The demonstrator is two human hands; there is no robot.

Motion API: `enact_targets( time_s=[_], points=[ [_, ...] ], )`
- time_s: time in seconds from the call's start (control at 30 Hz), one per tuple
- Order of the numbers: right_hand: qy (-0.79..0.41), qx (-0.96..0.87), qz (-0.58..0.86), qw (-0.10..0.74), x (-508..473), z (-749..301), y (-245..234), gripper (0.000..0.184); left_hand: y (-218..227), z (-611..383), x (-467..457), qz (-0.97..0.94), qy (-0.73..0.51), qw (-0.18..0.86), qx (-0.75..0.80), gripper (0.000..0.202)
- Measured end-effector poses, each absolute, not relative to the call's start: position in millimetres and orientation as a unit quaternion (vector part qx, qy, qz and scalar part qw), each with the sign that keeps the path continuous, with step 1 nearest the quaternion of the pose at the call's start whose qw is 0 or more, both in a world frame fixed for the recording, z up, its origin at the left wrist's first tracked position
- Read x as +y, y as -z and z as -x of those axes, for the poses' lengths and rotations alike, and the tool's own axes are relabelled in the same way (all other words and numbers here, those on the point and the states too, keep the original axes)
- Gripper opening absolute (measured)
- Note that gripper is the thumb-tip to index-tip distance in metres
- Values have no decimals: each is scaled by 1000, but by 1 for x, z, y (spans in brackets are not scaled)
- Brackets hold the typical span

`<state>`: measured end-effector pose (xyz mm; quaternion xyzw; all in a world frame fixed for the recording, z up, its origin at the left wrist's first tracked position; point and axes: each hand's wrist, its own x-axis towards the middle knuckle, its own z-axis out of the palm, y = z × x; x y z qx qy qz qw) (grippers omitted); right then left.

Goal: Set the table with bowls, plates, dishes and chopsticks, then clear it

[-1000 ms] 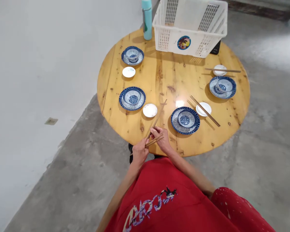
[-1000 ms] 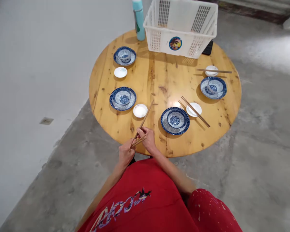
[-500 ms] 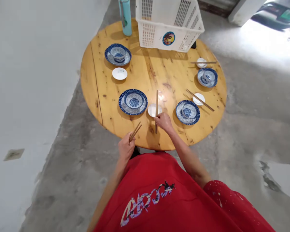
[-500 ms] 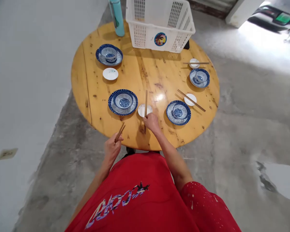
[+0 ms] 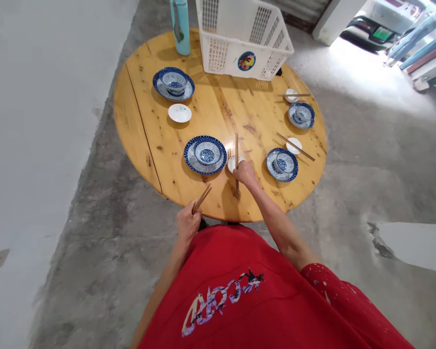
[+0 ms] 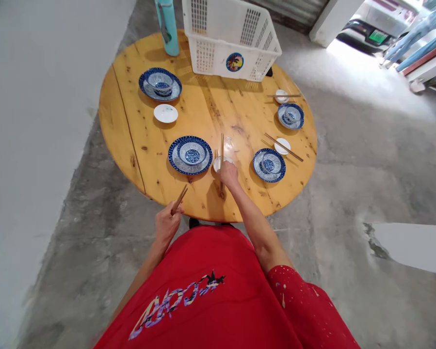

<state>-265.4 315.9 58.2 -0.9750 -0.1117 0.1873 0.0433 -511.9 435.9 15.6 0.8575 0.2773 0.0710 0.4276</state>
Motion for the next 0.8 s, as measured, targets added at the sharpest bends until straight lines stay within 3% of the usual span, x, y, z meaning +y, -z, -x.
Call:
enact_targets(
  time_s=[0.8],
  points=[
    [-204, -116, 972, 30, 315, 256, -52, 41, 0, 509, 441, -838, -82, 457, 287, 28]
  ],
)
